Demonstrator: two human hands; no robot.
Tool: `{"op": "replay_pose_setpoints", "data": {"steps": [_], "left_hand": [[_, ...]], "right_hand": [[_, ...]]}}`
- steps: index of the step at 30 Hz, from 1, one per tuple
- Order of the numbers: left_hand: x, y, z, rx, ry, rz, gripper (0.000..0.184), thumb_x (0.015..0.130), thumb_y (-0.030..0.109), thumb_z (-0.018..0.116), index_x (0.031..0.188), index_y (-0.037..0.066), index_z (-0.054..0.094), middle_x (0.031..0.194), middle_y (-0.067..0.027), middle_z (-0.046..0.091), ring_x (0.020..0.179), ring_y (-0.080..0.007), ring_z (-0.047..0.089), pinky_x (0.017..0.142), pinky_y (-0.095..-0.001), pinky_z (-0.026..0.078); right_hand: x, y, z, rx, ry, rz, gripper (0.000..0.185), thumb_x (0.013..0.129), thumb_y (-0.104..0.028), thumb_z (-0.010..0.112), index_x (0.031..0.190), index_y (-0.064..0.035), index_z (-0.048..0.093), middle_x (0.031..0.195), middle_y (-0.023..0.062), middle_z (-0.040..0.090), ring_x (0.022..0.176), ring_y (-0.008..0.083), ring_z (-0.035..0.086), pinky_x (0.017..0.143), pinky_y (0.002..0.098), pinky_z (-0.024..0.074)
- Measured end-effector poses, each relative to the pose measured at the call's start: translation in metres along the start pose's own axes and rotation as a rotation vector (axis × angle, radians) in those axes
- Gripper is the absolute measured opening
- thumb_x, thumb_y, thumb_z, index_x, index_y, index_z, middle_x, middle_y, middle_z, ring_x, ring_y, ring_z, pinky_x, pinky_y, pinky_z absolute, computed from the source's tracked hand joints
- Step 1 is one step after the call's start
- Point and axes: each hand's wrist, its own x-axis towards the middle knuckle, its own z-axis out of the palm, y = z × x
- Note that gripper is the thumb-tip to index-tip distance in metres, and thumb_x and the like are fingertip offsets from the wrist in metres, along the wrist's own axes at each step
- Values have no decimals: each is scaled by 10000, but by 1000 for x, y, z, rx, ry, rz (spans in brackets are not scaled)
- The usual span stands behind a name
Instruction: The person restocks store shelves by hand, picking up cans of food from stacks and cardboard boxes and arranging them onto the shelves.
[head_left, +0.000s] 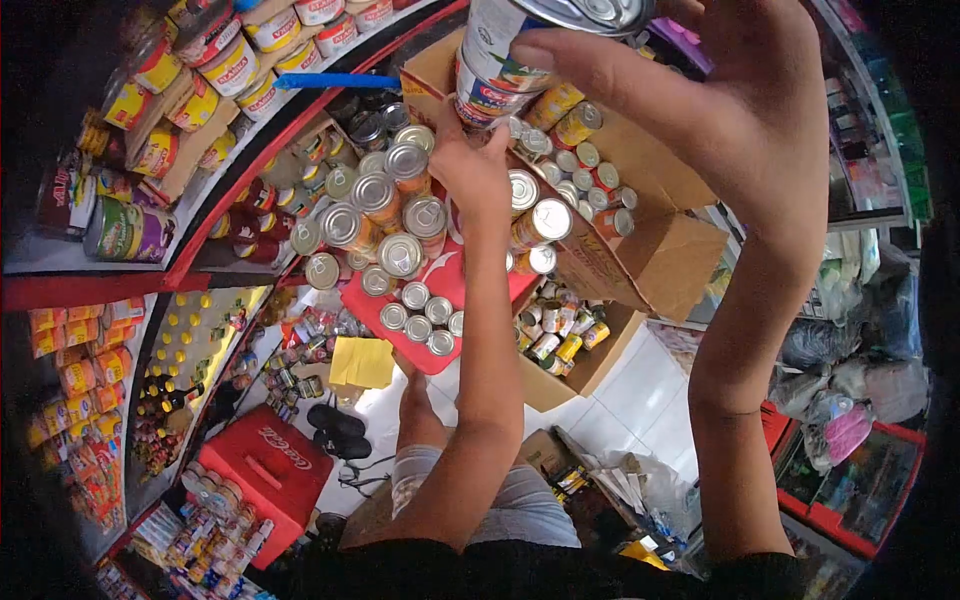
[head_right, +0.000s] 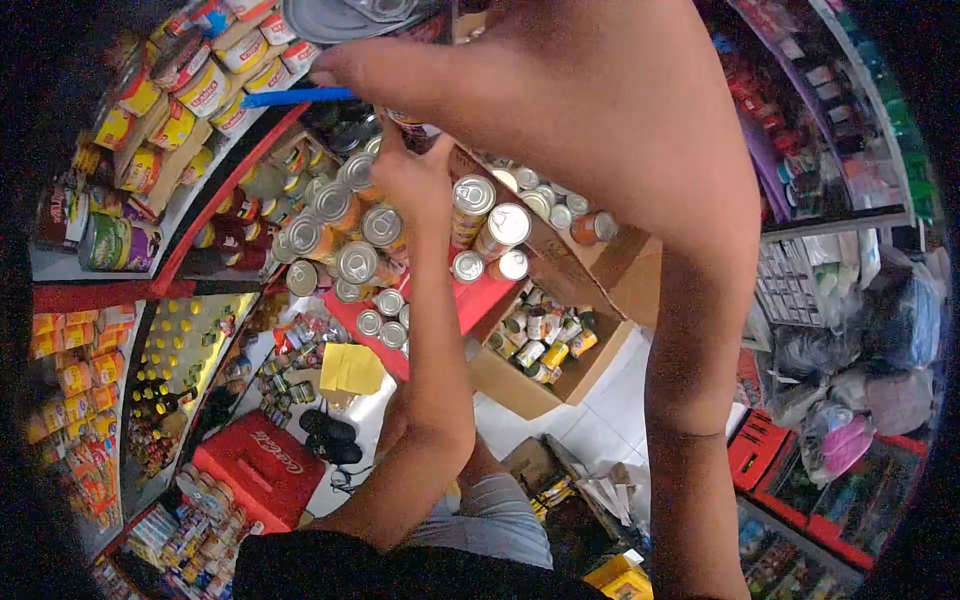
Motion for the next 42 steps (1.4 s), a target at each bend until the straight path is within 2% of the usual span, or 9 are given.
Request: {"op": "replay_pose_setpoints", "data": {"steps": [10,12,20,22,24,26,30,37,42], "left_hand": [[-7,93,-58,23,-54,150,582,615,98,772,1142,-1,548,936,-207,640,814,-371,630,694,-416,481],[-16,115,-79,133,-74,219,442,626,168,773,1003,0,615,849,-179,660,777,-344,642,669,-396,489],[-64,142,-176,418,-162,222,517,611,266,791,1013,-2,610,862,-186,646,746,-360,634,655,-420,499],[-76,144,-206,431,-107,238,542,609,276,794,1025,-9,595,872,-185,638,752,-363,632,661,-424,500],[-91,154,-239,352,-160,219,564,601,280,797,1028,-18,579,899,-194,626,782,-368,627,678,-425,498],[-106,151,-269,342,-155,161,584,589,277,799,1029,-20,557,940,-199,599,837,-367,613,703,-424,495],[-133,154,-340,292,-212,27,660,602,272,777,1124,5,473,1058,-195,518,889,-409,576,732,-460,486],[-178,153,-463,184,58,65,583,555,207,814,999,-15,509,907,-167,527,838,-334,566,745,-377,471],[-204,139,-532,247,264,59,597,563,203,812,1034,-8,513,940,-166,555,871,-328,577,781,-389,468]], "right_hand": [[21,-55,-47,221,230,-178,458,730,-67,709,1152,6,548,1096,158,593,1003,247,613,878,381,533],[20,-80,-58,195,237,-282,484,727,-77,709,1171,-2,534,1104,137,585,990,216,612,841,347,545],[31,-163,-35,478,395,6,641,723,-62,714,1286,8,415,1142,148,544,980,184,592,789,296,516],[38,-214,-17,140,572,166,745,708,-87,738,1339,-9,351,1151,155,540,950,187,594,788,285,506],[25,-184,-13,567,371,-154,820,704,-172,763,1375,-37,312,1161,168,535,981,207,579,812,316,498],[26,-196,7,552,511,-4,572,766,-19,661,1284,13,421,1181,145,554,980,203,592,848,318,459],[30,-241,47,661,509,85,574,800,-120,648,1298,-4,386,1086,96,560,943,138,561,845,291,450],[49,-315,134,1338,209,303,321,863,-177,571,1127,-13,494,976,153,623,784,252,655,704,379,567],[67,-408,197,1455,68,255,581,789,-47,645,1279,-26,333,908,93,586,685,194,638,608,336,558]]}}
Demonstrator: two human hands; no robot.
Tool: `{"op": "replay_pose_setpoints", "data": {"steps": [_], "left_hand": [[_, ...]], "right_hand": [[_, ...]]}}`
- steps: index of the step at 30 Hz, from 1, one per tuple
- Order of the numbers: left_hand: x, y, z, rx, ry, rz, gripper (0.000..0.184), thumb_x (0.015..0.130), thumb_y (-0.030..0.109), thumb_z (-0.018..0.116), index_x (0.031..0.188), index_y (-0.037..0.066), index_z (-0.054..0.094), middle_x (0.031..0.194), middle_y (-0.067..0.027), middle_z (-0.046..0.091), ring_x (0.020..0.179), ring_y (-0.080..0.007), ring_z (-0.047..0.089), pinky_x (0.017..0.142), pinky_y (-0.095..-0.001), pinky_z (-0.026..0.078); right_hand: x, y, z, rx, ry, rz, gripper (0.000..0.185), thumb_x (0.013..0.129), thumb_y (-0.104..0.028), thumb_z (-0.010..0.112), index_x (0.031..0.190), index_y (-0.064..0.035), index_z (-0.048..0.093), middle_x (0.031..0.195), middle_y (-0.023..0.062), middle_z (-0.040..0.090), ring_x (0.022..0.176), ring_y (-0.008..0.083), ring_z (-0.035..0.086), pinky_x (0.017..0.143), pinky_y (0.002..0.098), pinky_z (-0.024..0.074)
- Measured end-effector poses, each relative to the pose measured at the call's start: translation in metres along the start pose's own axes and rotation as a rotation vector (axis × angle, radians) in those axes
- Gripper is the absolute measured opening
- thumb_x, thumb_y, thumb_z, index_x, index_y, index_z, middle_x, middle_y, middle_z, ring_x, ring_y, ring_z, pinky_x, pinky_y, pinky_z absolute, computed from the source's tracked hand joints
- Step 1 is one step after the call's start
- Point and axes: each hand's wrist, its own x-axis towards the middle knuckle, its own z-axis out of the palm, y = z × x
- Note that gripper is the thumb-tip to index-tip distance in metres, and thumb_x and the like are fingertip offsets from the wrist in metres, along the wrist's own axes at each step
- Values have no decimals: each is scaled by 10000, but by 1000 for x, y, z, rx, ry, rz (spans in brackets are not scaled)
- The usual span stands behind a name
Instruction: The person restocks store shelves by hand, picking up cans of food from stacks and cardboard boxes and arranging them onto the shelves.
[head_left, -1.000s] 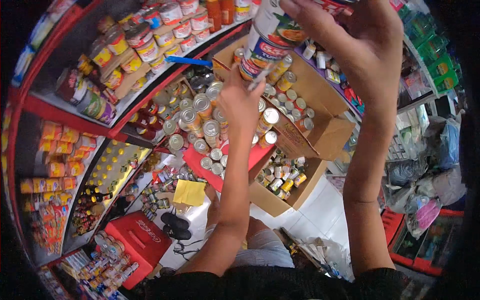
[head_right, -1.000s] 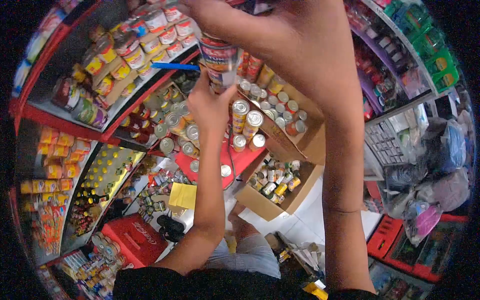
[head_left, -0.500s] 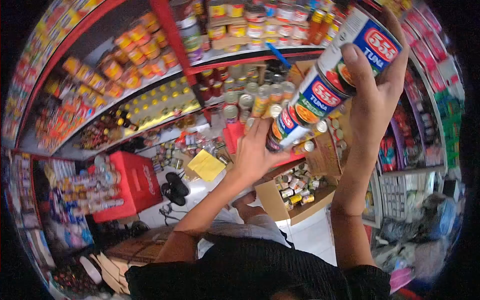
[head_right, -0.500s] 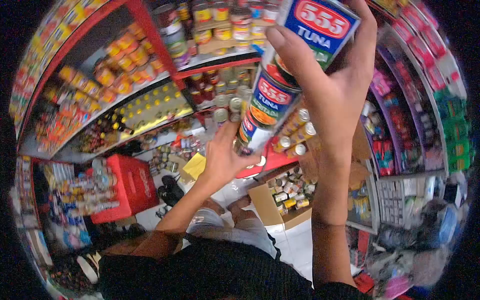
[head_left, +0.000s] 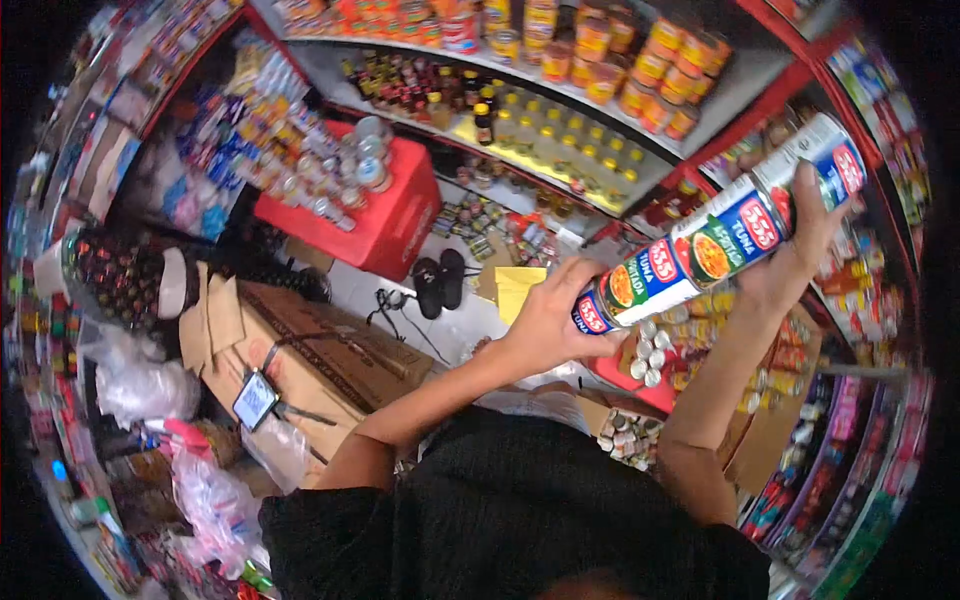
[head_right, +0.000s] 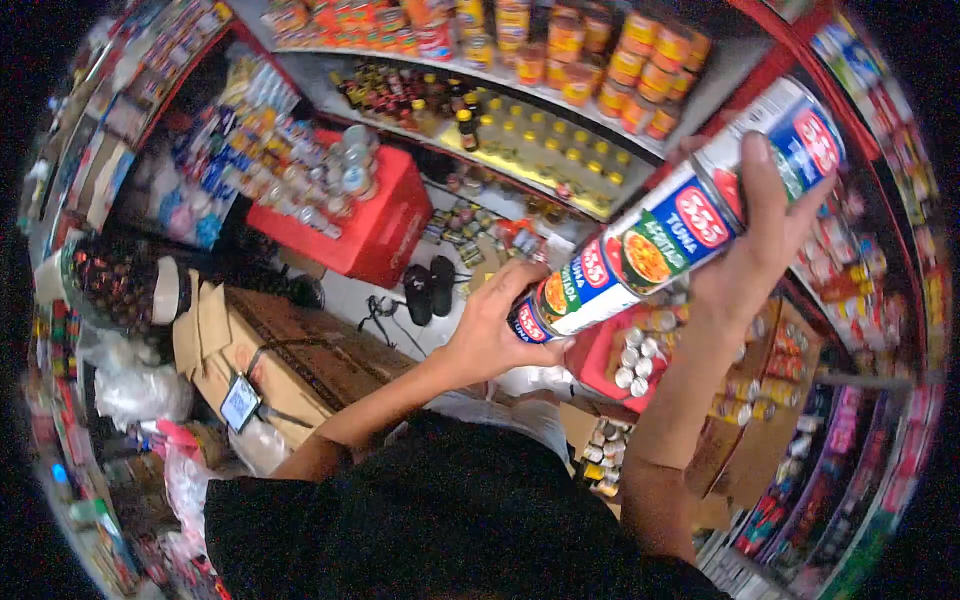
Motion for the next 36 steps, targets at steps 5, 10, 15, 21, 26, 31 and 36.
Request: {"op": "replay_pose_setpoints", "data": {"steps": [5,10,15,21,26,31,36], "left_hand": [[-29,-12,-56,53,177,-197,673,578,218,806,1133,-32,520,1020,-154,587,925,-241,609,818,-339,476],[-48,-18,-94,-22,295,-383,664,623,232,808,1152,-44,518,1019,-134,603,936,-202,599,834,-317,460],[-58,-33,-107,-101,368,-440,652,663,224,799,1181,-49,513,1062,-120,595,986,-183,569,880,-306,429],[-55,-37,-110,-240,420,-523,660,749,255,736,1254,-52,443,1125,-132,575,1030,-162,536,910,-315,412],[-44,-28,-108,-305,467,-561,628,784,233,702,1272,-42,419,1143,-107,554,1033,-156,523,919,-311,403],[-31,-8,-94,-539,629,-607,628,812,228,680,1314,-2,381,1138,-66,531,1047,-144,499,921,-288,390],[-34,-21,-79,-607,656,-539,631,811,249,687,1308,4,386,1162,-58,505,1066,-136,479,916,-281,389]], "right_hand": [[-13,45,97,113,-264,114,486,791,-54,655,1190,-52,378,839,99,596,638,176,628,546,305,543],[-27,86,158,142,-446,304,472,809,-64,619,1218,-61,382,876,140,617,622,207,624,554,308,533],[-32,121,189,116,-511,315,472,821,-85,623,1216,-70,366,908,126,591,659,200,629,559,315,541],[-29,157,209,322,-606,578,475,768,-72,698,1138,-76,400,835,68,574,628,149,608,535,290,536],[-27,166,220,437,-726,752,437,773,-66,683,1109,-76,403,852,76,575,605,154,607,523,301,544],[-41,171,219,440,-815,780,409,794,-102,659,1115,-73,408,806,105,590,601,183,624,514,315,549],[-45,161,212,416,-853,762,359,824,-158,630,1107,-41,443,804,138,614,618,206,646,535,329,569]]}}
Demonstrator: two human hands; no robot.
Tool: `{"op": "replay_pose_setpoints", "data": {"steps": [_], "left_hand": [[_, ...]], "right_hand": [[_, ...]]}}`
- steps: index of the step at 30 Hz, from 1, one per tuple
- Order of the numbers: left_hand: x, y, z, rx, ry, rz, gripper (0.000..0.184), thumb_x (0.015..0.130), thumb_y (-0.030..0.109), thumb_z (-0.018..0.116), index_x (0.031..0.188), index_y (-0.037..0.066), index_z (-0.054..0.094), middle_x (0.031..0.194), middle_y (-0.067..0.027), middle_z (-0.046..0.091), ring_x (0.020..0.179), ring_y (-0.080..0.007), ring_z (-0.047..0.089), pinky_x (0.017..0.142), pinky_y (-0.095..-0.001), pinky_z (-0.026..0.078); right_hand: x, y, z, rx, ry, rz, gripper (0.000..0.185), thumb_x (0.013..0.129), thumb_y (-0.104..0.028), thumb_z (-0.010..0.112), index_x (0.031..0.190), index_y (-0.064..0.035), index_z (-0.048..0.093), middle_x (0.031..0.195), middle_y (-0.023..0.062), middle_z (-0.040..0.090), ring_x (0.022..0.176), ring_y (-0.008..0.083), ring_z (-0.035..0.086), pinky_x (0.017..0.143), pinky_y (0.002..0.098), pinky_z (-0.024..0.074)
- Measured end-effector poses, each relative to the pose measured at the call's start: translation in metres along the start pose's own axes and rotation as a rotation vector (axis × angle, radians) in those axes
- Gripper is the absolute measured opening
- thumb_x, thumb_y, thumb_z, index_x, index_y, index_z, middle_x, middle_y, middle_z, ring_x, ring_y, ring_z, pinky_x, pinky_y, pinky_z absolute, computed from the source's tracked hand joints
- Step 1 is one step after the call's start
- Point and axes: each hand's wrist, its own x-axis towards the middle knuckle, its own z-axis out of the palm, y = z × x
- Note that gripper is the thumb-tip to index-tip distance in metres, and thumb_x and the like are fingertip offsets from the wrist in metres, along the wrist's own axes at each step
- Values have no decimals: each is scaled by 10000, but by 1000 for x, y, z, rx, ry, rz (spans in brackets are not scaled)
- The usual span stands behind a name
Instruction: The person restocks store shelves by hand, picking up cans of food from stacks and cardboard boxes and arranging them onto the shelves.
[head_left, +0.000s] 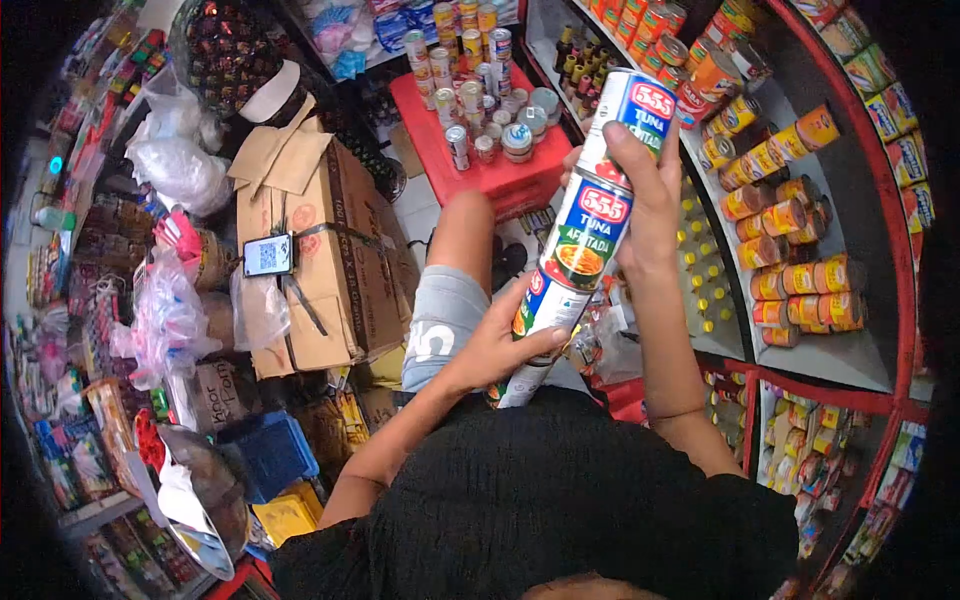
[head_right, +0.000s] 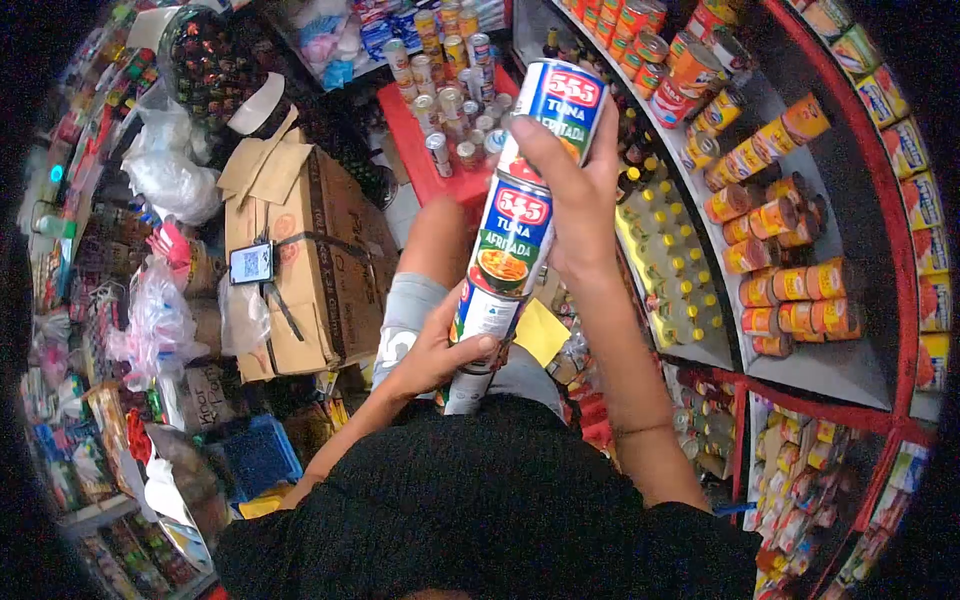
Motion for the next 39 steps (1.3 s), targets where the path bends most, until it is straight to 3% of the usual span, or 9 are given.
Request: {"op": "replay_pose_setpoints", "data": {"steps": [2,10,16,19,24,26,33,34,39], "left_hand": [[4,2,2,91,-36,21,626,813,257,686,1304,6,389,1154,-59,512,1059,-135,484,914,-282,392],[9,16,13,96,-53,-22,596,837,247,664,1302,0,384,1125,-64,544,1024,-121,509,883,-272,415],[11,21,4,83,-8,19,577,839,252,666,1282,-2,397,1110,-62,553,1005,-109,513,867,-267,425],[10,25,2,226,71,54,546,839,259,669,1248,-3,419,1086,-68,558,984,-106,512,859,-268,425],[10,28,-2,270,-8,-8,614,825,297,676,1283,-3,397,1075,-95,567,978,-139,523,858,-300,427],[12,29,-4,446,-28,162,603,808,238,683,1290,32,384,1049,-51,546,908,-100,524,772,-252,442],[10,43,-15,243,-41,-117,599,806,246,685,1277,24,387,1064,-64,559,935,-117,522,813,-277,437],[11,36,-17,316,-26,61,570,813,245,679,1257,24,397,1023,-47,573,883,-104,534,769,-272,453],[9,41,-22,374,-50,111,552,815,221,678,1251,23,402,987,-39,583,851,-100,546,760,-274,461]], "right_hand": [[-1,-4,-4,-8,-3,30,315,839,-204,624,1038,17,520,820,138,619,634,200,649,575,319,572],[-13,-3,-22,5,-22,222,405,882,-368,533,971,27,555,818,143,638,667,198,662,604,321,574],[-9,3,-28,14,-101,353,404,892,-355,536,1061,11,538,890,107,633,761,183,649,711,340,540],[-2,-2,-27,-158,-137,310,407,839,-339,648,1098,-50,526,901,9,598,797,76,590,712,250,485],[19,-14,-54,-430,-255,437,422,821,-342,665,1089,-36,550,908,9,620,783,81,599,702,236,479],[22,-22,-53,-416,-289,484,434,807,-350,678,1079,-36,555,911,22,632,788,91,611,685,238,489],[17,-25,-55,-427,-350,373,359,770,-238,706,1026,-21,580,936,39,638,791,96,603,701,244,480],[16,-27,-52,-446,-361,368,350,764,-227,710,1015,-18,585,942,42,639,795,99,602,712,248,478],[10,-37,-30,-418,-324,324,387,733,-249,735,1000,-4,598,917,51,643,828,113,596,771,266,469]]}}
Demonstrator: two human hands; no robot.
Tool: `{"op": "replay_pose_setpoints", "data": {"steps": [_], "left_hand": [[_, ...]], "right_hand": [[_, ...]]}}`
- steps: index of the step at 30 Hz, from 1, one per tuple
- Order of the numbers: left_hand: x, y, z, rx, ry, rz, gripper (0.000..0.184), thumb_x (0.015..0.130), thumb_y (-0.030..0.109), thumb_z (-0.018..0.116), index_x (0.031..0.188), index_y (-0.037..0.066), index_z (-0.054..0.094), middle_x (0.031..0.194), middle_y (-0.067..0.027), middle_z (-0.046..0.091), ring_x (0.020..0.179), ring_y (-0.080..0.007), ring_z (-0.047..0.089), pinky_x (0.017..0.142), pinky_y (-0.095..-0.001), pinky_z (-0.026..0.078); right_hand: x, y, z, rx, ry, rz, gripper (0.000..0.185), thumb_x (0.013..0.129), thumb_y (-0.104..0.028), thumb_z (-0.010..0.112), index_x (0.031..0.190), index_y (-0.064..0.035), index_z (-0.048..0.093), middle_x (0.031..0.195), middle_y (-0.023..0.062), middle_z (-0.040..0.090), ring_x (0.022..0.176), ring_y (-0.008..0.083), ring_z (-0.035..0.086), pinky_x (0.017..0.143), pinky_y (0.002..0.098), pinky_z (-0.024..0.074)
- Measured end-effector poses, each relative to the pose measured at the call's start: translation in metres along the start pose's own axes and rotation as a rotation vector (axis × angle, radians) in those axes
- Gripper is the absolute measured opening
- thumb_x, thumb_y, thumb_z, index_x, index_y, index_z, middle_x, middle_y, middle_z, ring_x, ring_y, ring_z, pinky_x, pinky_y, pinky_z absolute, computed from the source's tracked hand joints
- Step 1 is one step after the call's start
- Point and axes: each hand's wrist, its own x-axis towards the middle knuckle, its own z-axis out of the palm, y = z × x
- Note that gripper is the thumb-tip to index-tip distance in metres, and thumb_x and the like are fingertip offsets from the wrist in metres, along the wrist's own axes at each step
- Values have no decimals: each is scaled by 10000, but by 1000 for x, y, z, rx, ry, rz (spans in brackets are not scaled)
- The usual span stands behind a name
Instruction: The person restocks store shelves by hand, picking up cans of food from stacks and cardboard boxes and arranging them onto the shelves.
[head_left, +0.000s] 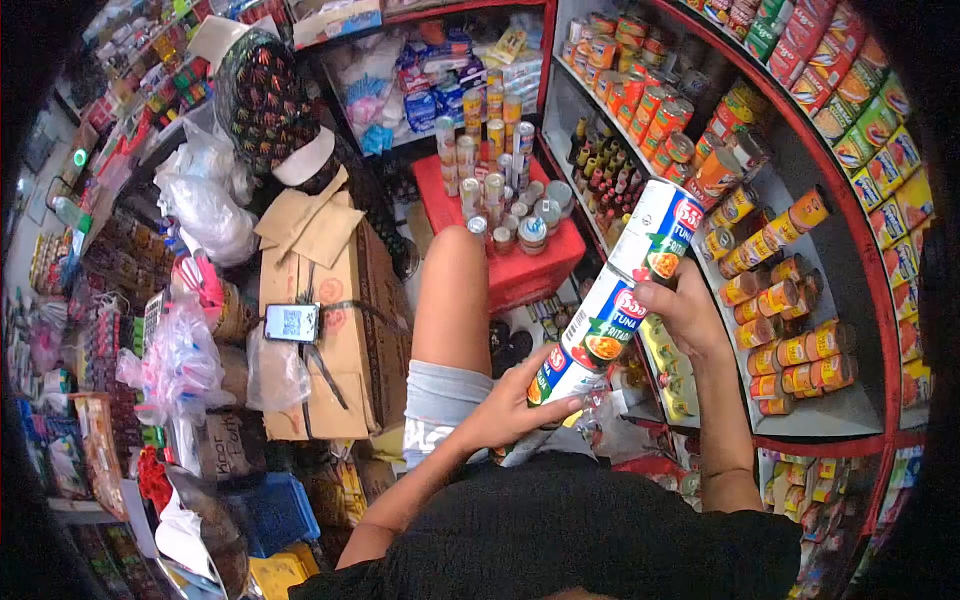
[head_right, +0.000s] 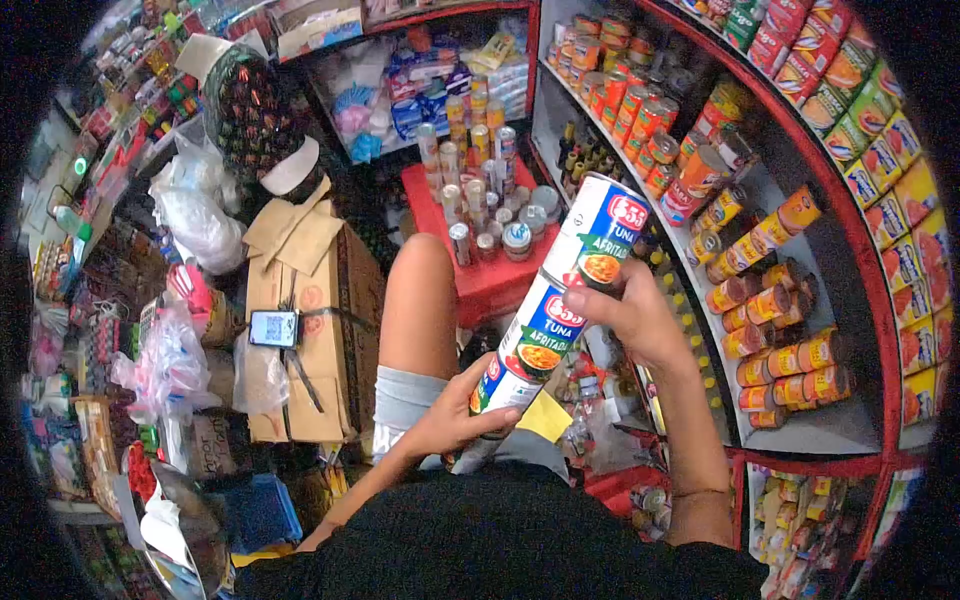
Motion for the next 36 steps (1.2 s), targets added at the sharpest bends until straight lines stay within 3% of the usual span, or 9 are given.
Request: {"op": "replay_pose_setpoints", "data": {"steps": [3,8,11,13,24,28,33,35,36], "left_hand": [[3,6,-4,-89,-28,-66,613,812,257,694,1282,-2,399,1081,-97,579,972,-122,537,844,-279,433],[11,15,-14,-73,104,185,632,787,203,711,1282,-15,384,1106,-97,571,1010,-138,532,886,-294,421],[8,20,-22,-3,135,257,638,775,182,717,1279,-18,381,1126,-102,564,1029,-160,534,907,-316,416],[5,19,-24,-11,195,309,641,770,170,721,1276,-23,378,1128,-102,564,1038,-162,533,912,-315,416],[10,34,-35,159,272,350,666,726,179,753,1262,-45,427,1120,-138,576,1047,-185,543,918,-322,420],[15,31,-40,155,274,298,681,706,204,767,1255,-39,444,1102,-136,591,1026,-189,560,909,-323,425],[33,42,-55,213,278,309,687,697,242,771,1254,-21,468,1060,-137,626,995,-196,595,908,-320,427],[43,43,-67,231,198,222,921,680,265,736,1401,-39,248,1266,-161,495,1147,-200,484,999,-348,344],[49,40,-76,261,178,233,935,683,261,736,1407,-43,230,1265,-162,496,1149,-195,481,1000,-341,341]], "right_hand": [[6,-21,0,-149,-45,73,404,724,-244,744,1007,5,597,952,75,645,878,132,601,835,294,461],[16,-62,28,-123,-167,-148,386,767,-233,718,1049,4,605,960,37,650,861,110,595,807,276,464],[22,-71,36,-198,-204,-137,505,710,-250,730,1093,33,560,1003,87,635,914,147,599,833,296,466],[26,-70,39,-95,-347,-141,381,777,-178,724,1071,25,593,984,59,647,875,100,592,797,265,478],[29,-90,37,-155,-361,-29,542,694,-206,773,1123,23,533,1016,99,634,918,159,608,784,301,506],[39,-82,35,-141,-308,-189,572,677,-234,786,1127,13,533,997,89,634,869,144,610,737,277,506],[54,-83,36,-59,-292,-153,603,668,-243,782,1136,16,502,962,67,633,856,136,605,714,273,501],[68,-79,33,-70,-291,-259,396,747,-193,751,1049,15,601,968,66,655,858,111,609,769,252,494],[77,-74,32,-65,-294,-255,396,747,-193,751,1049,15,601,968,66,655,858,111,609,769,252,494]]}}
